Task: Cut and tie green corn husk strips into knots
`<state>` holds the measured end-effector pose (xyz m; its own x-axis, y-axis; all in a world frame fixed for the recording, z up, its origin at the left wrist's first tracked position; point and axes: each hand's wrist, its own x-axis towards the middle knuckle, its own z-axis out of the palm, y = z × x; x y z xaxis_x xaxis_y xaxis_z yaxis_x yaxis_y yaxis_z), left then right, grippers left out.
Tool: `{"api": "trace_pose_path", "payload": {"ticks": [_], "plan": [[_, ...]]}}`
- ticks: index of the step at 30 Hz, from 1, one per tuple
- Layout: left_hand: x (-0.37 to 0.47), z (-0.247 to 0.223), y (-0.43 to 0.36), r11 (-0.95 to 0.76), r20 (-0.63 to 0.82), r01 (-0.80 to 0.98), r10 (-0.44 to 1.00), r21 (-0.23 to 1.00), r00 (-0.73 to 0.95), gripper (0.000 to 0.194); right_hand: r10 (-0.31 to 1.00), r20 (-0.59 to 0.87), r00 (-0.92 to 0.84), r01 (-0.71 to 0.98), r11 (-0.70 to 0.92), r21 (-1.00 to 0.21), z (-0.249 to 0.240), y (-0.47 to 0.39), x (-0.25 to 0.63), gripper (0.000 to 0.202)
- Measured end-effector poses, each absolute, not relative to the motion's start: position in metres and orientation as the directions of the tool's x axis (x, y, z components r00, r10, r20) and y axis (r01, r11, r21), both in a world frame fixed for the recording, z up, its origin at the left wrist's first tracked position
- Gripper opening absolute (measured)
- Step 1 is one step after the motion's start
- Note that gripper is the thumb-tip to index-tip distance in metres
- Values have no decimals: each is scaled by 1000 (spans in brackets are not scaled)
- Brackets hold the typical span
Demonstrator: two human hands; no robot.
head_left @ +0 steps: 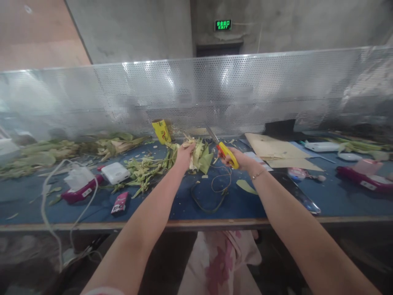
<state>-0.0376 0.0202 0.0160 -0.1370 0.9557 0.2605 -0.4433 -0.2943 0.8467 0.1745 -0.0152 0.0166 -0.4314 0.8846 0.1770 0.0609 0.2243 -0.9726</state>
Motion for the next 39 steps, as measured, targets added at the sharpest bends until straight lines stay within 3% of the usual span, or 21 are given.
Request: {"api": "trace_pose_path", "payload": {"ticks": [2,5,12,18,24,31,39], "plan": [[-33,14,18,-257,234,-461,966,849,-107,36,940,113,-322,213,188,-959,11,-10,169,29],[-28,14,15,-197,179,-520,980,831,-86,31,956,202,-215,423,277,-862,5,-3,169,32],[-31,26,4,-19,21,-649,1000,761,-4,3,851,463,-248,753,469,-461,-6,5,182,36],[-36,26,0,19,119,-710,982,704,145,11,741,572,-353,771,576,-271,-10,0,184,53],[-37,28,-3,41,137,-731,974,681,182,11,696,615,-370,809,567,-155,-6,-3,183,52],[-36,31,-8,119,77,-748,972,653,222,15,699,606,-379,829,548,-114,-3,-6,184,47],[-40,28,-3,144,120,-771,954,620,275,14,701,610,-368,850,520,-85,3,-9,186,37]]}}
